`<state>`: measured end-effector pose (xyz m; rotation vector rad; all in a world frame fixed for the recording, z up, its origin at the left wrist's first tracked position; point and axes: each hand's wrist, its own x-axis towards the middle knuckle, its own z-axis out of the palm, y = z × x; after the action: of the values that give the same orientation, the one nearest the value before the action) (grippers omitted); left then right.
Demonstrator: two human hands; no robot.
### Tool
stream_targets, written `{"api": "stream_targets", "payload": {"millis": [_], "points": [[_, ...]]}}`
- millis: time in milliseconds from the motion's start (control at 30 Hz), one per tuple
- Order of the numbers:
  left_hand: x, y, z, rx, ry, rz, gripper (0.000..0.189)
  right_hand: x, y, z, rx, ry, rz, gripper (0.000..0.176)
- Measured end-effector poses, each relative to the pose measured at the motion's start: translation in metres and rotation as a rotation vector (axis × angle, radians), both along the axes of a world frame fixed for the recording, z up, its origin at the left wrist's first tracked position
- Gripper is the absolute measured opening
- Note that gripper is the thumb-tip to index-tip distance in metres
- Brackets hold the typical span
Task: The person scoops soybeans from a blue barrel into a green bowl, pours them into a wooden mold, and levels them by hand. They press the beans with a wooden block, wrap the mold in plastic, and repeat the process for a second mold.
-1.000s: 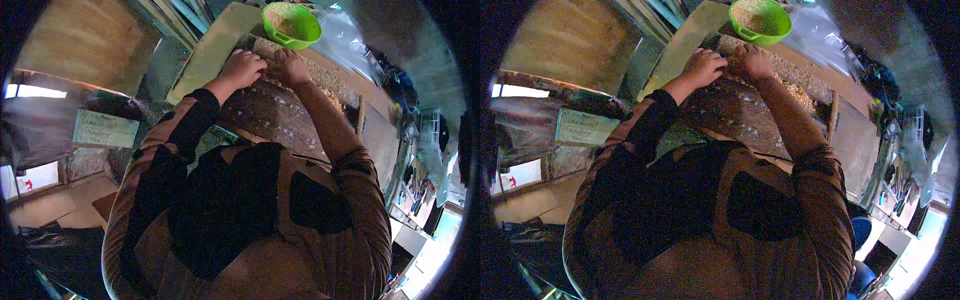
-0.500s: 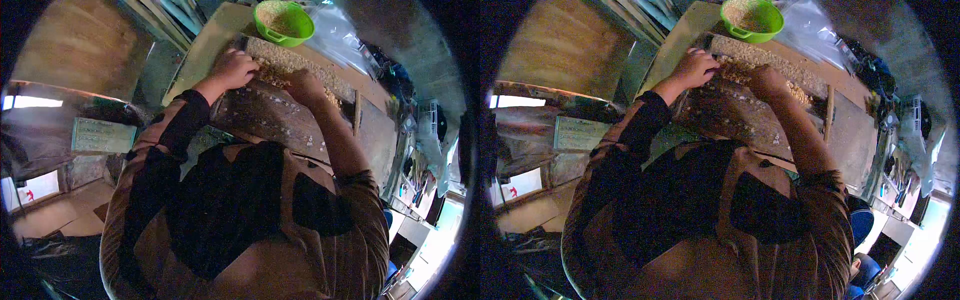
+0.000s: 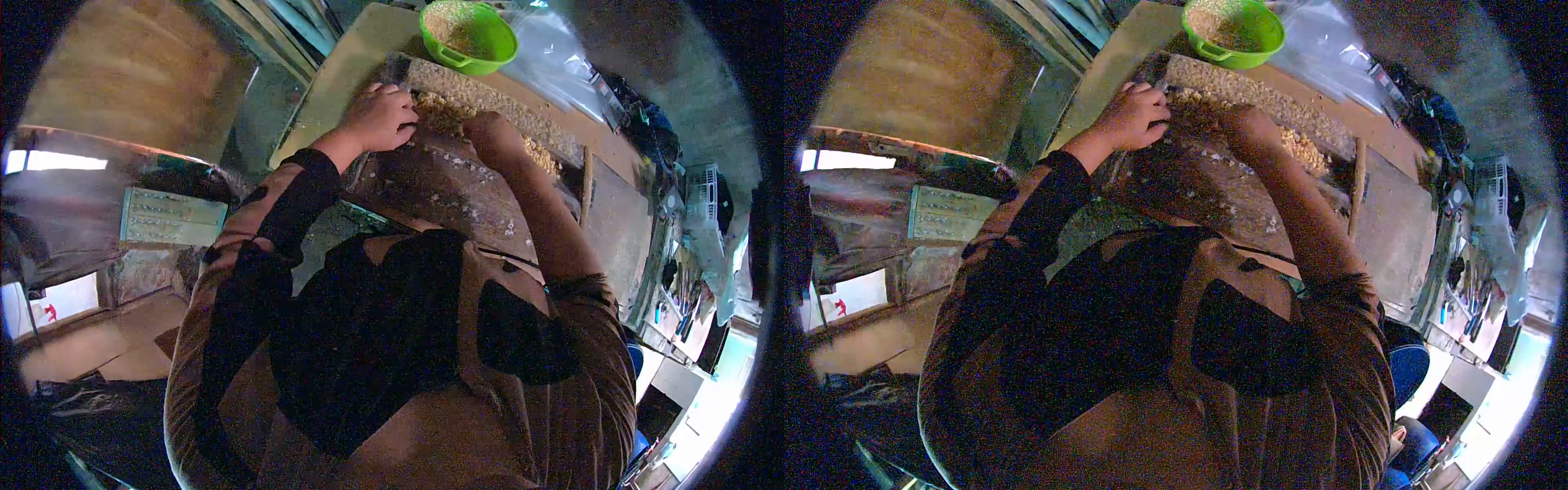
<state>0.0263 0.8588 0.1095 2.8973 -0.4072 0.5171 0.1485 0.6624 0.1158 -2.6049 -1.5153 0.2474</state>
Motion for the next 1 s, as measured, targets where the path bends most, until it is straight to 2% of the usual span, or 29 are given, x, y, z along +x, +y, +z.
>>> {"api": "stream_targets", "payload": {"millis": [233, 333, 567, 633, 933, 1000], "points": [[0.000, -0.002, -0.002, 0.060, -0.045, 0.016, 0.019, 0.010, -0.006, -0.022, 0.114, 0.026, -0.006, 0.014], [-0.002, -0.007, 0.000, 0.022, -0.077, 0.001, 0.019, 0.001, -0.007, -0.003, 0.115, 0.100, -0.021, 0.015], [0.006, -0.024, -0.001, 0.015, -0.027, 0.030, 0.017, 0.001, -0.007, -0.007, 0.124, 0.095, -0.002, 0.020], [0.010, -0.031, 0.001, 0.032, -0.004, 0.047, 0.017, -0.005, -0.006, 0.007, 0.101, 0.108, 0.008, 0.022], [0.025, -0.043, -0.004, 0.010, -0.034, 0.052, 0.012, 0.001, -0.002, 0.000, 0.025, 0.147, -0.004, 0.025], [0.026, -0.044, -0.005, 0.012, -0.023, 0.041, 0.018, -0.001, 0.000, 0.002, 0.016, 0.099, 0.022, 0.024]]}}
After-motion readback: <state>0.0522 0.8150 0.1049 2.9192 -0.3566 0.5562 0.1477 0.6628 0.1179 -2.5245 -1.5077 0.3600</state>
